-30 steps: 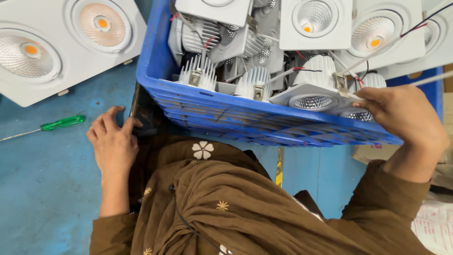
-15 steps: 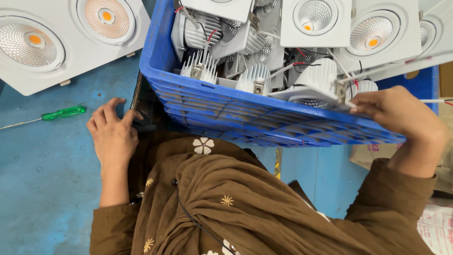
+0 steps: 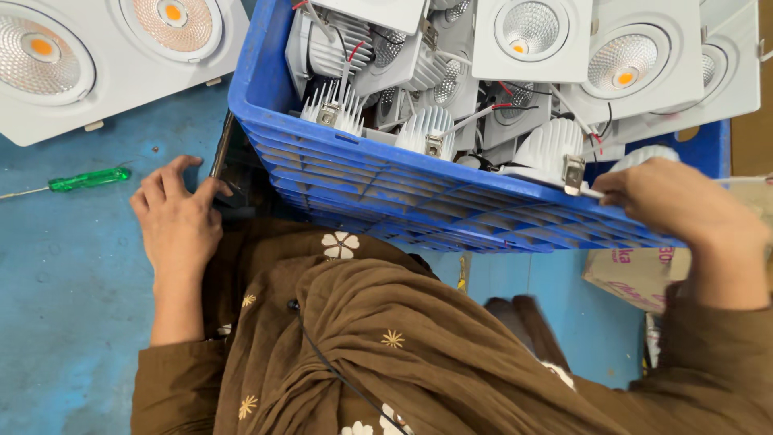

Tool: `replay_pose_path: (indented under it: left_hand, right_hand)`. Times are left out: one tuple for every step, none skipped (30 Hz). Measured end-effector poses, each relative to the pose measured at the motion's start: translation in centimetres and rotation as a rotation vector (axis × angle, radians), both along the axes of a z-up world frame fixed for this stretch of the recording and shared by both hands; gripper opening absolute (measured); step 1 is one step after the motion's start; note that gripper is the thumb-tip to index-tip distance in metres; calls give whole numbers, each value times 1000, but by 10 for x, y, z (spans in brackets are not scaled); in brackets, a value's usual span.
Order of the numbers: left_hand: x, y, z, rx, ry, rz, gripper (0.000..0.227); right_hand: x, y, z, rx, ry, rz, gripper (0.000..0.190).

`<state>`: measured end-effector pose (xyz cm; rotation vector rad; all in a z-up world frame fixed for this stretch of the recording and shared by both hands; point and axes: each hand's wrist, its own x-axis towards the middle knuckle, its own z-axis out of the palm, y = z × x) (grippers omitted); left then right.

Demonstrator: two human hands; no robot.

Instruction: The person assembles a dual recessed LED light fixture. They wipe the internal sockets with a yellow cloth, insert LED modules, place reflectors, and secure white plastic rings. The finished unit is placed into a blue crate with other completed fixtures.

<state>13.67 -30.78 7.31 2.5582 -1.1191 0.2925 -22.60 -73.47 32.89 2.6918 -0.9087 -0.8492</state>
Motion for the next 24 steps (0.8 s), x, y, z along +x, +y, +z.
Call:
replay_pose_path:
  left_hand:
    - [0,0,0,0,1,-1,36]
    - [0,-1,0,-3,2,1,35]
    - [0,0,0,-2,3,-1,33]
    - [0,1,0,0,4,-2,31]
    - [0,1,-1,10,-6,-1,32]
    - [0,1,-1,20,-17,1,32]
    - [0,0,-2,27,-26,5,33]
    - [0,-1,-2,26,-22,4,33]
    - [0,-1,-3,26,-17,8,33]
    - [0,0,-3,25,-13,12,34]
    - [0,0,-3,25,-22,12,33]
    - [0,1,-3,24,-31,12,33]
    - [0,0,-4,22,-39,11,32]
    - [-1,1,-4,15,-35,6,33]
    - [0,1,-3,8,-32,2,35]
    - [0,1,-3,1,-29,-2,36]
    - [1,1,-3,-8,-27,-1,33]
    - [0,2,-3,-17,-25,-1,31]
    - [0,1,-3,-27,-23,-2,29]
    - [0,1,-3,-28,-20,-4,30]
    - [0,2,-2,-28,-19,-5,30]
    - [0,2,-2,-29,-18,-7,31]
    - [0,2,-2,-26,-22,-5,31]
    - [0,2,-2,-23,-27,-4,31]
  right_hand:
    - [-1,2,0,1,-8,-20,26]
    - [-2,2,-1,3,-16,-39,25]
    - [-5,2,-3,9,-24,-63,24]
    - [-7,-1,-3,50,-63,-64,25]
    - [-10,-6,-2,91,-104,-70,27]
    - [-12,-11,-2,132,-146,-76,29]
    - [-13,-16,-2,144,-127,-125,27]
    - [-12,-20,-1,155,-109,-175,25]
    - [-10,-24,0,168,-90,-219,25]
    - [-7,-25,2,149,-47,-265,26]
    - [-4,-25,5,131,-4,-311,27]
    - [-2,-24,7,112,39,-357,29]
    - [-1,-21,9,125,19,-357,31]
    - [0,-17,11,138,0,-357,32]
    - [2,-14,11,152,-21,-356,34]
    - [3,-10,11,177,-85,-327,35]
    - [2,-7,10,203,-148,-301,37]
    - [1,-4,7,229,-212,-275,39]
    - [-1,-3,4,212,-214,-273,39]
    - [-4,-2,0,195,-216,-271,39]
    - [-7,-3,-5,178,-219,-269,39]
    - [-11,-4,-9,201,-294,-241,36]
    - [-17,-6,-13,221,-370,-214,33]
    - [-23,-8,-17,240,-446,-187,31]
